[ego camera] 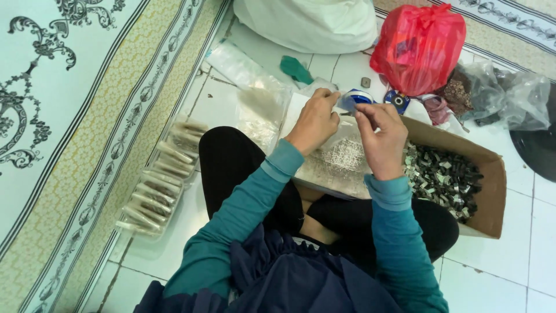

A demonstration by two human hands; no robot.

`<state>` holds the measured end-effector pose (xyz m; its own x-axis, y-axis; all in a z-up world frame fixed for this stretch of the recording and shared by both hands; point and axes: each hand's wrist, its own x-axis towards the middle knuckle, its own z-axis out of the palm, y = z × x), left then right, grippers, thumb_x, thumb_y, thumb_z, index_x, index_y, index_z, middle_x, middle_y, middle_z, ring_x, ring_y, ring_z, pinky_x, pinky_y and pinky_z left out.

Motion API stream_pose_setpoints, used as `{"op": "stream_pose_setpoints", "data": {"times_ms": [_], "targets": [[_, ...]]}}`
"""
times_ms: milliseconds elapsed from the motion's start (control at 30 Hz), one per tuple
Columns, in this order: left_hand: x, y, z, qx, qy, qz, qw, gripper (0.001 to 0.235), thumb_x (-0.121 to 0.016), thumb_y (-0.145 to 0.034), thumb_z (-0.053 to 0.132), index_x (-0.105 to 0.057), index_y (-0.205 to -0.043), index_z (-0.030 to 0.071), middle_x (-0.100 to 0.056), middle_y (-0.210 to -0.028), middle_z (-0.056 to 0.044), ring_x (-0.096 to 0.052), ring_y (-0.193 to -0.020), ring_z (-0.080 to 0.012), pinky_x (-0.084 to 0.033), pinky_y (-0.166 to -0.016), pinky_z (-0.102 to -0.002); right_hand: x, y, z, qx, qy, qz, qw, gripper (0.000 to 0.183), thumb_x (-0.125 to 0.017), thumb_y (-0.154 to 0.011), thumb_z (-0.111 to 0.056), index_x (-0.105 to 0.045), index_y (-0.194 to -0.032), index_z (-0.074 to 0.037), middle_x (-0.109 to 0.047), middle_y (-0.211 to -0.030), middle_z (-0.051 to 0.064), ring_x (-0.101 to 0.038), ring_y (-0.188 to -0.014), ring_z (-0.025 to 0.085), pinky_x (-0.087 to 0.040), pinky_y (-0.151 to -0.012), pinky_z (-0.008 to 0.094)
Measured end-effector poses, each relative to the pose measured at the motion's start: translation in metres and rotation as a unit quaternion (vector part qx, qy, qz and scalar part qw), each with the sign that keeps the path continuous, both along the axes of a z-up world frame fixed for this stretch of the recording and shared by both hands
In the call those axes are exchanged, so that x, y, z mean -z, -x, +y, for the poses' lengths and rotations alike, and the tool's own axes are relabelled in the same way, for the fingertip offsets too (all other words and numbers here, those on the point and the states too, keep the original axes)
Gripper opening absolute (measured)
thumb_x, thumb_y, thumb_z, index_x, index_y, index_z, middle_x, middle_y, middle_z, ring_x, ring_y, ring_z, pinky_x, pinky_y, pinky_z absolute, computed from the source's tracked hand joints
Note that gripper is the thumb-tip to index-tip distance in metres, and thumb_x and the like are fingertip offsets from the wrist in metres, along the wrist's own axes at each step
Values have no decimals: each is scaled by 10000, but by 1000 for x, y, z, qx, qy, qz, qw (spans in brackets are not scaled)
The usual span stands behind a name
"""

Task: Packaging small metal components from a bulk box into individual plastic bags.

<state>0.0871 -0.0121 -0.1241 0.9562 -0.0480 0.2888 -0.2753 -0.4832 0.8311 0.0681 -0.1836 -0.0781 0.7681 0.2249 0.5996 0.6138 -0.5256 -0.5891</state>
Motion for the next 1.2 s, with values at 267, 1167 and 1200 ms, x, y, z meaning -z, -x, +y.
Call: {"op": "stream_pose_setpoints", "data": {"times_ms": [267, 1167, 1200], "targets": [[9, 2, 52, -56, 48, 34, 997, 490, -590, -904, 4, -580, -1383, -100, -612, -1251, -309, -715, -1079, -421, -633, -886, -457, 15, 9, 30, -92, -103, 109, 984, 330, -681, -1058, -82, -643, -1371, 17, -584, -1230, 184, -591, -1072, 241, -503, -890, 386], [104, 58, 109, -127, 176, 178, 960, 379, -615, -1017, 156, -652, -1383, 64, -667, -1232, -239, -754, -984, -328, -626, -818, -424, 67, -23, -6, 104, -62, 191, 974, 216, -902, -887, -258, -826, -1063, -160, -708, -951, 33, -682, -891, 161, -551, -846, 324], [112, 59, 113, -137, 179, 192, 955, 377, -628, -1008, 159, -664, -1370, 61, -674, -1218, -245, -753, -981, -329, -623, -819, -416, 56, -23, -7, 93, -78, 159, 980, 239, -914, -905, -244, -816, -1087, -125, -676, -913, 46, -672, -876, 166, -548, -837, 338]]}}
